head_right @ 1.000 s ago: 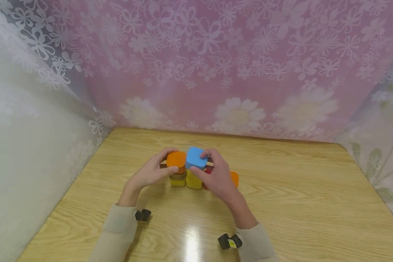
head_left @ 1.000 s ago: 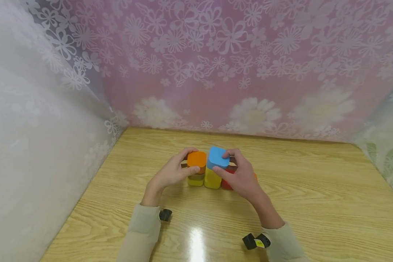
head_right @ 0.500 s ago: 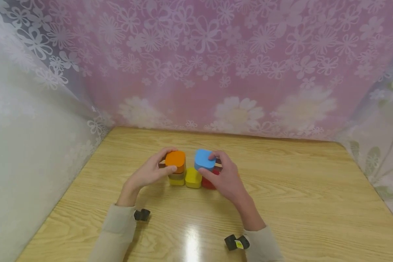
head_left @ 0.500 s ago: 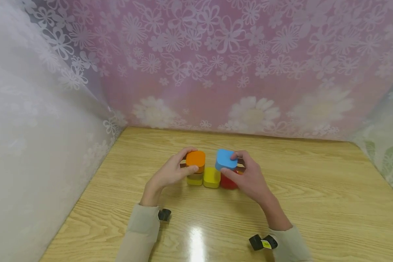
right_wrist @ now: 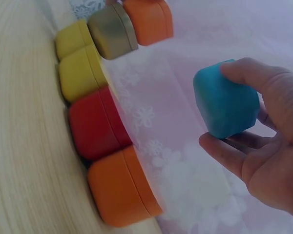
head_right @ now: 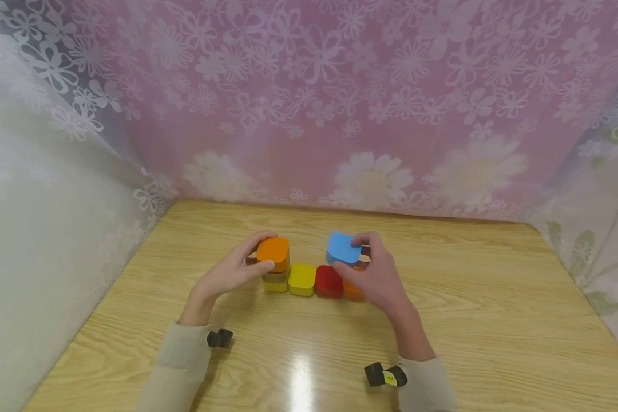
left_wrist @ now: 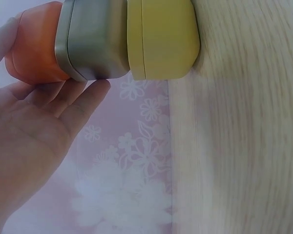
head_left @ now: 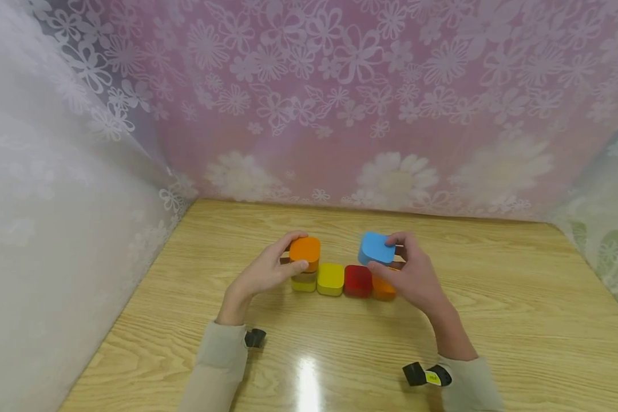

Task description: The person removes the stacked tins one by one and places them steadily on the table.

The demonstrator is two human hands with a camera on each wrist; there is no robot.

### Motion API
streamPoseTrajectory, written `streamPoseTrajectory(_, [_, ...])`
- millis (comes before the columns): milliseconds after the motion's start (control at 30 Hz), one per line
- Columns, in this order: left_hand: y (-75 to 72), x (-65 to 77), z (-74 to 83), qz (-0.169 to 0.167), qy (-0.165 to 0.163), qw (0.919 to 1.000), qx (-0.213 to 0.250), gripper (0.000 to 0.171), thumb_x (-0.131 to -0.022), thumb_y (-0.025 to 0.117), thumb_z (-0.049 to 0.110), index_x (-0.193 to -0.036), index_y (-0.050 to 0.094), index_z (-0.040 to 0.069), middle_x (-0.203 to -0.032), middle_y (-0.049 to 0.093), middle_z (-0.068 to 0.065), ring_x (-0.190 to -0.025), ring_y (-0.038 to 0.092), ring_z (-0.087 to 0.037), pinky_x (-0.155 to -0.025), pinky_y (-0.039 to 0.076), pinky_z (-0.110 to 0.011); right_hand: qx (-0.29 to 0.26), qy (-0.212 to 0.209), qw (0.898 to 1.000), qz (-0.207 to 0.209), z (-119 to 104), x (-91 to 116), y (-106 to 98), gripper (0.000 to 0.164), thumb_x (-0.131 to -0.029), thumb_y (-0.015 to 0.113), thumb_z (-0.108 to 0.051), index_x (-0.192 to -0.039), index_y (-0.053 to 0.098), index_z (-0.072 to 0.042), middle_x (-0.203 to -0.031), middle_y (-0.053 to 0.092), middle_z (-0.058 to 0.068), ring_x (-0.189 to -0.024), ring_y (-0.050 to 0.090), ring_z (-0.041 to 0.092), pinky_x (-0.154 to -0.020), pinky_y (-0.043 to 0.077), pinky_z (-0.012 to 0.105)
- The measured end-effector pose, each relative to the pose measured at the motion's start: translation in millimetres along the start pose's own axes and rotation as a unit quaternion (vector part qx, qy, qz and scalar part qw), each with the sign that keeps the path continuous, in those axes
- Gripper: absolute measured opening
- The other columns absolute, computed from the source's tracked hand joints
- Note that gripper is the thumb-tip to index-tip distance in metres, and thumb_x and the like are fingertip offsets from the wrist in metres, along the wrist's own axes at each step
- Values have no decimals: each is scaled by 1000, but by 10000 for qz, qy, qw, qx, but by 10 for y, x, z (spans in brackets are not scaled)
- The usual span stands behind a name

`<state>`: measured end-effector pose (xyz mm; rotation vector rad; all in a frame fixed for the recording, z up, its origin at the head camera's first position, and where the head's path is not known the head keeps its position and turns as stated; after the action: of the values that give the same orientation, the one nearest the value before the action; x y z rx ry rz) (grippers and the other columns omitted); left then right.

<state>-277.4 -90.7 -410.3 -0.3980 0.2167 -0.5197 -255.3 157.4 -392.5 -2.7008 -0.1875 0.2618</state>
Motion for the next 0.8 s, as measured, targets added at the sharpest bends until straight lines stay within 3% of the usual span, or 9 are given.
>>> streamPoseTrajectory(167, [-13, 3, -16, -1, -46, 10000, -7, 61, -100, 62, 29, -152, 34, 18, -142, 50, -8, -126, 53, -26, -102, 48, -44, 156, -34, 9999, -34, 42, -17, -96, 74, -88, 77, -17, -144, 31, -4, -144, 38, 20, -121, 52, 41, -90, 54, 30])
streamPoseTrajectory(467, [-19, 10, -25, 5, -82, 10000, 35, 62, -99, 63, 30, -152, 33, 18, -142, 49, -9, -128, 52, -25, -104, 47, -46, 496, -86, 9985, -210, 78, 2, -199, 73, -87, 77, -14, -145, 35, -1, -146, 36, 21, -124, 45, 45, -95, 49, 59])
streamPoseTrajectory(800, [6, -2, -31, -39, -49, 9999, 99, 62, -99, 63, 30, -153, 32, 18, -142, 49, -8, -127, 52, -26, -104, 46, -46, 1095, 38, 9936, -275, 208, 28, -329, 72, -86, 74, -6, -144, 33, 3, -145, 33, 26, -124, 40, 48, -95, 45, 66])
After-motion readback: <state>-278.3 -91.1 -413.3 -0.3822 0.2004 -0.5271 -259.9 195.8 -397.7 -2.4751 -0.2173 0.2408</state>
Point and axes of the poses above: each hand's wrist, its own x-axis away from the middle knuckle, its own y-axis out of the palm, z = x × y, the point moved 9 cm from there along -x, towards the middle knuckle
